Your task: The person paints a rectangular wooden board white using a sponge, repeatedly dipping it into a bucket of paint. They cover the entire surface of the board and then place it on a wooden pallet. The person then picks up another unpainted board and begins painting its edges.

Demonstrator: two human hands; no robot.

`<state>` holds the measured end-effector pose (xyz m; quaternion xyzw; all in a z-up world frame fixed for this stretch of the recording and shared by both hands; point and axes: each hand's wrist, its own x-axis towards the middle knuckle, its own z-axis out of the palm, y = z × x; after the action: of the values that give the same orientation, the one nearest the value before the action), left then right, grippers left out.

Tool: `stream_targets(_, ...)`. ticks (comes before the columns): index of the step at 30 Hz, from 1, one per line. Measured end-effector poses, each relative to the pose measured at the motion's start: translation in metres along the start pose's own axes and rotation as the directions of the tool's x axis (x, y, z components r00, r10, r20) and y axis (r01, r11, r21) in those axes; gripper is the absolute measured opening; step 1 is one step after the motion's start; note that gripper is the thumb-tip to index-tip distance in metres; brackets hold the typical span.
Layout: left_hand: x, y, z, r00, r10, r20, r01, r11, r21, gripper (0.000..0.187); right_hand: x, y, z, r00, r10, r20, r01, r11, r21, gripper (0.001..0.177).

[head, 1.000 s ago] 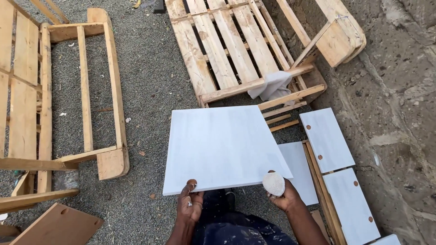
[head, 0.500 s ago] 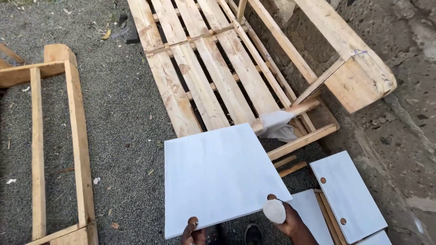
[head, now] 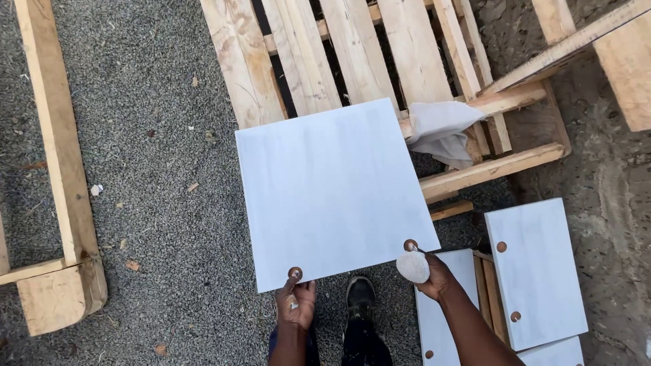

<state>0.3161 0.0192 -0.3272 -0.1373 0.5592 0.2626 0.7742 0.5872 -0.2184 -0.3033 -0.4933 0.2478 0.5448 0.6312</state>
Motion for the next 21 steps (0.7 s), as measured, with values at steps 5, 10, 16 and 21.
stream_targets(5, 0.007, -0.011, 0.008, 0.991, 0.006, -0.13, -0.012, 0.999, -0.044, 0.057, 0.008, 0.004, 0.006, 0.979, 0.036, 0.201, -0.037, 0.999, 0.001, 0.021)
stream_targets(10, -0.017, -0.009, 0.026, 0.992, -0.004, -0.125, 0.006, 1.0, 0.018, 0.063, 0.012, 0.031, -0.028, 0.978, 0.11, -0.18, -0.111, 0.994, 0.003, 0.041)
stream_targets(16, -0.092, -0.004, 0.032, 0.97, -0.067, -0.232, 0.177, 0.849, 0.498, 0.05, -0.064, 0.067, -0.006, 0.922, 0.154, -0.355, -0.147, 0.988, 0.048, 0.038)
stream_targets(21, -0.183, 0.014, 0.004, 1.0, 0.01, -0.001, -0.005, 0.559, 0.829, 0.011, -0.132, 0.103, 0.02, 0.936, 0.207, -0.285, -0.124, 0.951, 0.283, 0.055)
